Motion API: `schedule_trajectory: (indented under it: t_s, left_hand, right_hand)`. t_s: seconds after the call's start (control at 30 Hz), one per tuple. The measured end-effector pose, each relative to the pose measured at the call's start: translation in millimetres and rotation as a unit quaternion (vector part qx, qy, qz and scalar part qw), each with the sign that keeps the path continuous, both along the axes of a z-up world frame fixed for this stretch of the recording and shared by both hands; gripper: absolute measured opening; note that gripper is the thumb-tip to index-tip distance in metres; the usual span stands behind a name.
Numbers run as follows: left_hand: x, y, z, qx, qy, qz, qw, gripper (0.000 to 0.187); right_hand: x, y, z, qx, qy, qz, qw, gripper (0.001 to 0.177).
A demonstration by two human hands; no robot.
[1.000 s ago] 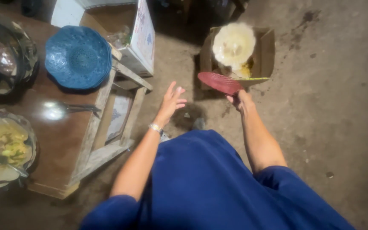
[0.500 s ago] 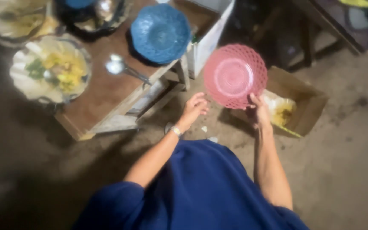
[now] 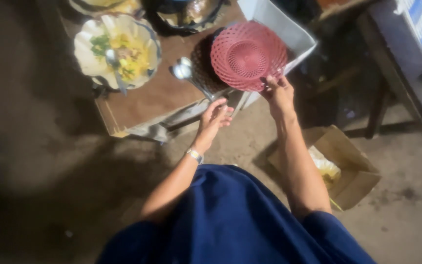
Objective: Clearing away dirty dishes, food scraps, and trash from a table and sorting them.
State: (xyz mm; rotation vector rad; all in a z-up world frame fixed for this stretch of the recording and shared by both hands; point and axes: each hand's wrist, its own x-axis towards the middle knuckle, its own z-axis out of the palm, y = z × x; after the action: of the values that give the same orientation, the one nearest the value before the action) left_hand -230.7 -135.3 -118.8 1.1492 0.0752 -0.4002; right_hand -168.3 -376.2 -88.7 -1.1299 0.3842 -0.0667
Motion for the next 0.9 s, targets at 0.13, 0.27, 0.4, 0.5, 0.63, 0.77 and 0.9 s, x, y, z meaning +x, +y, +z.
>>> schedule_trajectory:
  t_s: [0.13, 0.27, 0.4, 0.5, 0.63, 0.77, 0.9]
  left_hand:
    - [18.9, 6.4, -13.2, -0.012, 0.001, 0.011, 1.0, 0.047]
    - [46.9, -7.5, -23.3, -0.001, 0.03, 0.016, 0.999, 0.065]
    - [98.1, -50.8, -63.1, 0.037, 0.077, 0.028, 0.996, 0.092]
    - [133.8, -77.9, -75.5, 0.033, 0.112, 0.084, 0.99, 0.09]
    - [161.5, -90.2, -104.6, 0.035, 0.12, 0.145, 0.982, 0.066]
    - [156.0, -77.9, -73.2, 0.036, 0.085, 0.14, 0.986, 0.049]
    - [144.7, -58.2, -29.3, -0.004, 0.037, 0.105, 0.994, 0.045]
  right_hand:
    - [15.9, -0.8, -5.9, 0.034, 0.011, -0.05, 0.998, 0.032]
    - [0.8, -41.6, -52.5, 0.024, -0.035, -0.223, 0.974, 0.012]
    - [-35.2, -53.8, -27.1, -0.039, -0.036, -0.351, 0.935, 0.016]
    - [-52.7, -78.4, -42.6, 0.015, -0.071, -0.352, 0.933, 0.028]
    - [-69.9, -80.6, -47.6, -0.032, -0.005, -0.365, 0.93, 0.04]
    - [-71.1, -79.0, -65.0, -0.007, -0.006, -0.336, 0.942, 0.028]
    - [-58.4, -61.6, -78.2, 0.001, 0.016, -0.255, 0.967, 0.018]
